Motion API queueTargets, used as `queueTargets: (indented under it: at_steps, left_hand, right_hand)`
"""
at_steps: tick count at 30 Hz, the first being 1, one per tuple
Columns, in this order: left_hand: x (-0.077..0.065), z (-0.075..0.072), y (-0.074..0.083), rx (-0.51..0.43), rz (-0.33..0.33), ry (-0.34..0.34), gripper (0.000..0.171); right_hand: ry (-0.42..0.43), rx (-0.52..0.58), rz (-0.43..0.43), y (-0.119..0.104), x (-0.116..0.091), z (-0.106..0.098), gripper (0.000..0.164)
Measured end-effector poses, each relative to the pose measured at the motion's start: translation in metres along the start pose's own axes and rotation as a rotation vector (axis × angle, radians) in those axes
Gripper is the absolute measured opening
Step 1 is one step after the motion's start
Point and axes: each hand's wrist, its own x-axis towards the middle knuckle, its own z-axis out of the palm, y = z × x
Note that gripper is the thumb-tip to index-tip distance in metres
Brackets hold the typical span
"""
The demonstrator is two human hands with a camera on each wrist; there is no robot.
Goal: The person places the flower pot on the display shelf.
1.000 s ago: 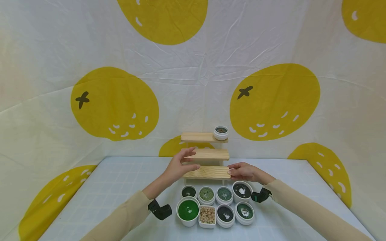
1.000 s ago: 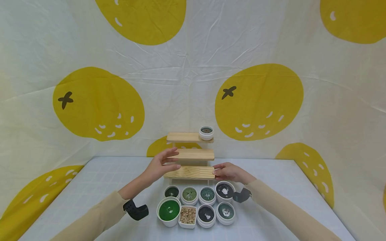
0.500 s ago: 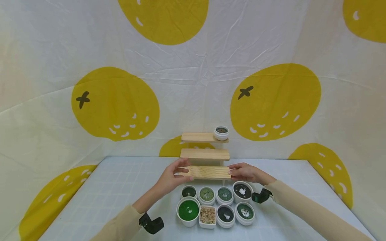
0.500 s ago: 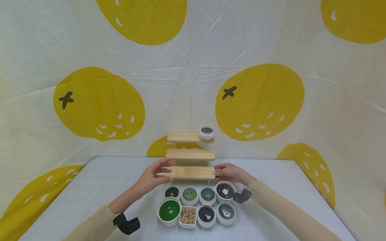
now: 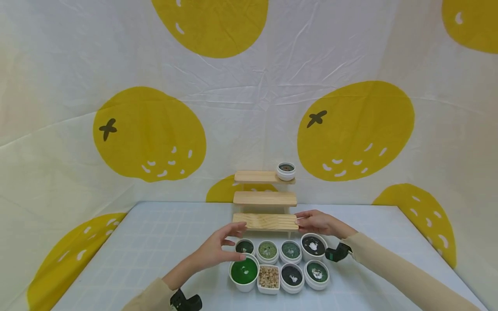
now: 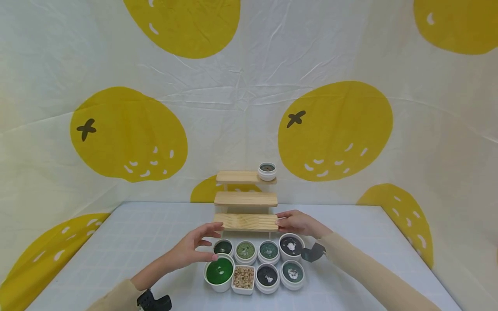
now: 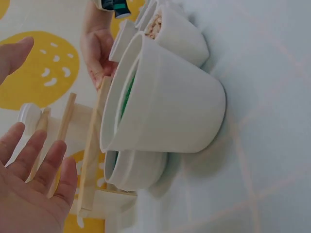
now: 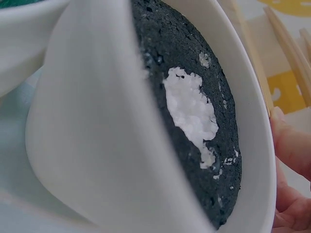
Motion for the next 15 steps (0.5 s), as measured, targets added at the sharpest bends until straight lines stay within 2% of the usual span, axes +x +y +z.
queueTargets:
  at_steps: [9,15]
  left_hand:
    - [-0.019,0.005,-0.014,0.028,0.003,-0.034,0.076]
    - [-0.029,0.010,-0.023,0.043,0.064,-0.013,0.082]
  right_hand:
    - [0.029,0.016,0.025,-0.001,0.000,0.002,0.062]
    - [0.037,0.021,0.040,-0.002,0.002,0.003,0.062]
